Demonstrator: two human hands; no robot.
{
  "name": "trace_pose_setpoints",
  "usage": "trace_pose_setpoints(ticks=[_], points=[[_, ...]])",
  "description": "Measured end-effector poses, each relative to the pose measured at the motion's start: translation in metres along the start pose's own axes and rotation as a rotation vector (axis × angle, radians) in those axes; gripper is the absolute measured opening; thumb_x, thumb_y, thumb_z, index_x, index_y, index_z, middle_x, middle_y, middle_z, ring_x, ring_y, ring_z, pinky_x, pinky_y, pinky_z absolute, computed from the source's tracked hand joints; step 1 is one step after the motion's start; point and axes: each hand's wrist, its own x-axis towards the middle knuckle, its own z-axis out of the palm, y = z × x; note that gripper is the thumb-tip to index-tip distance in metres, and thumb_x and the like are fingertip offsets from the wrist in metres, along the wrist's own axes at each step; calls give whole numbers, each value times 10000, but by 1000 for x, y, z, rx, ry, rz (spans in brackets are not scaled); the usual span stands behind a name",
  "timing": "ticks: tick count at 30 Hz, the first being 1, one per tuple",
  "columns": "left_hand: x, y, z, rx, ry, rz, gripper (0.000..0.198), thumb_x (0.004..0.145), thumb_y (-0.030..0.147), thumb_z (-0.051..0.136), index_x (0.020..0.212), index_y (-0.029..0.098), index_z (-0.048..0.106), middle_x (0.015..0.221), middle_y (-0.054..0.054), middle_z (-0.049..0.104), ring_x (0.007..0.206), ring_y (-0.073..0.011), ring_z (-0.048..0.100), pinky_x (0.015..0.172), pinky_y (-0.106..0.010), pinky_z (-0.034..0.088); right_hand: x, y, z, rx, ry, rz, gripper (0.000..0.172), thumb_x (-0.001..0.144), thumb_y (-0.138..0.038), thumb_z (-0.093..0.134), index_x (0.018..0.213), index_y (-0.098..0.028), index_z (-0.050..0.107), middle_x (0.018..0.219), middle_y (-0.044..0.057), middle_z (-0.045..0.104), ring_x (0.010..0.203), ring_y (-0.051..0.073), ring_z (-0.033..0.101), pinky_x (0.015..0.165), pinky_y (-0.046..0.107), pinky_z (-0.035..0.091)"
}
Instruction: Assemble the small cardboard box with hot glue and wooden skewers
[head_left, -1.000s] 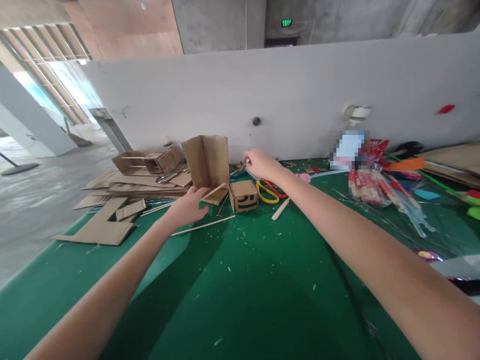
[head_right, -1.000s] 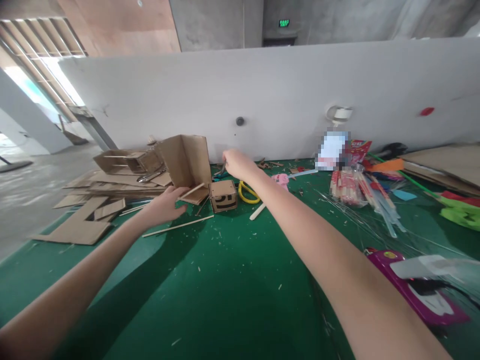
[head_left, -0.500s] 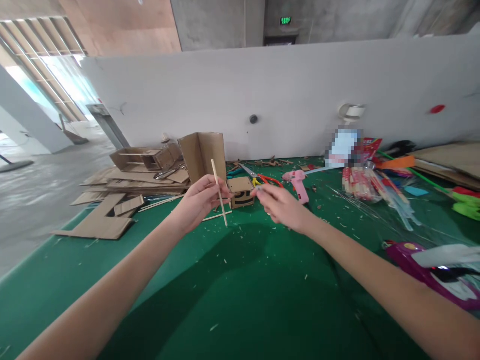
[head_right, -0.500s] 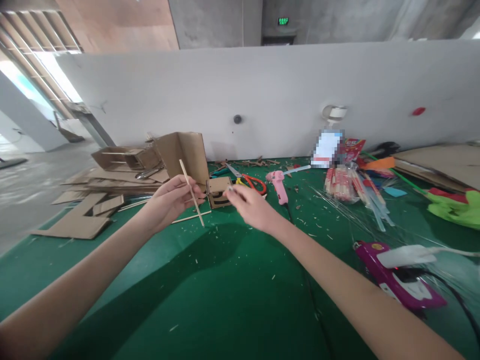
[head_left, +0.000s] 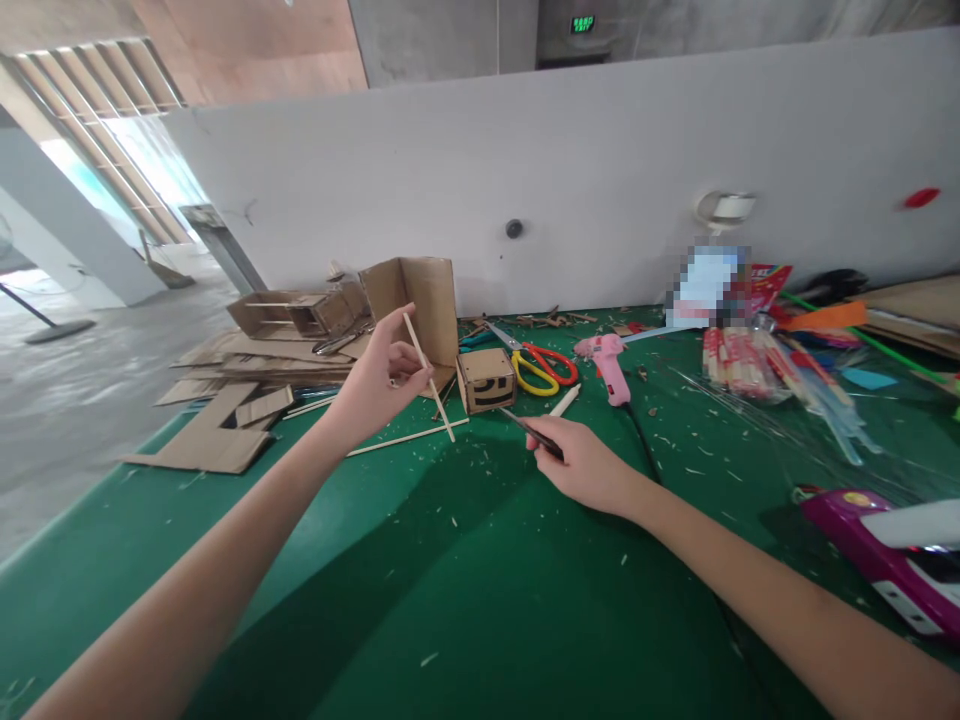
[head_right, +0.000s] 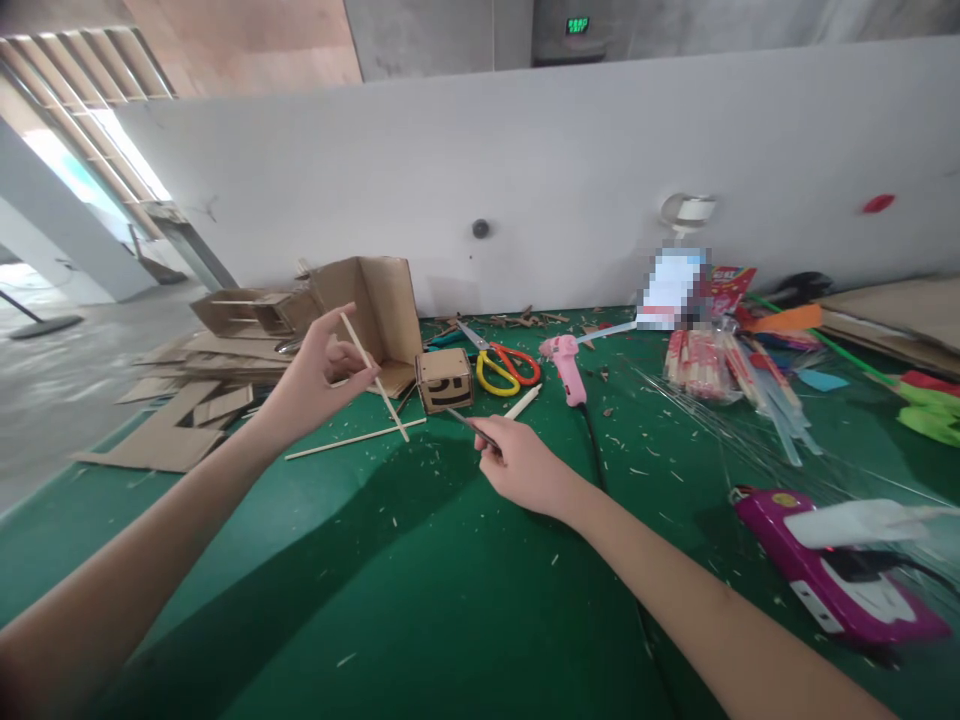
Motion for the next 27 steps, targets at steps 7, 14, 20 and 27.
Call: trace_pose_setpoints(ticks=[7, 14, 20, 27], points=[[4, 6, 3, 46, -114, -44, 116, 863, 293, 559, 899, 188, 529, 818, -12, 631, 742, -179, 693, 669, -312, 557, 2, 6, -5, 154, -85, 47, 403, 948, -247, 369, 1300, -190, 555, 953, 68, 670, 693, 125, 596, 689, 300, 498], [30, 23, -14, 235, -37, -29, 104, 851, 290, 548, 867, 190, 572, 846, -55, 703, 764, -214, 692, 692, -350, 543, 0, 6, -6, 146, -126, 40, 530, 823, -95, 449, 1349, -145, 487, 1053, 94, 626, 841, 143, 598, 762, 293, 512], [37, 22, -19, 206, 112, -21, 125, 846, 233, 543, 963, 226, 500, 872, -53, 719, 803, -215, 706, 768, -366, 536, 3, 17, -1, 237, -90, 33, 616, 880, -107, 381, 1479, -245, 323, 1287, 99, 594, 1003, 160, 630, 851, 349, 531], [40, -2, -11, 300, 98, -24, 127, 824, 211, 534, 951, 210, 537, 860, -40, 722, 789, -201, 704, 765, -362, 547, 3, 15, 0, 214, -70, 12, 599, 908, -130, 370, 1482, -293, 323, 1302, 71, 620, 797, 124, 656, 711, 306, 541]])
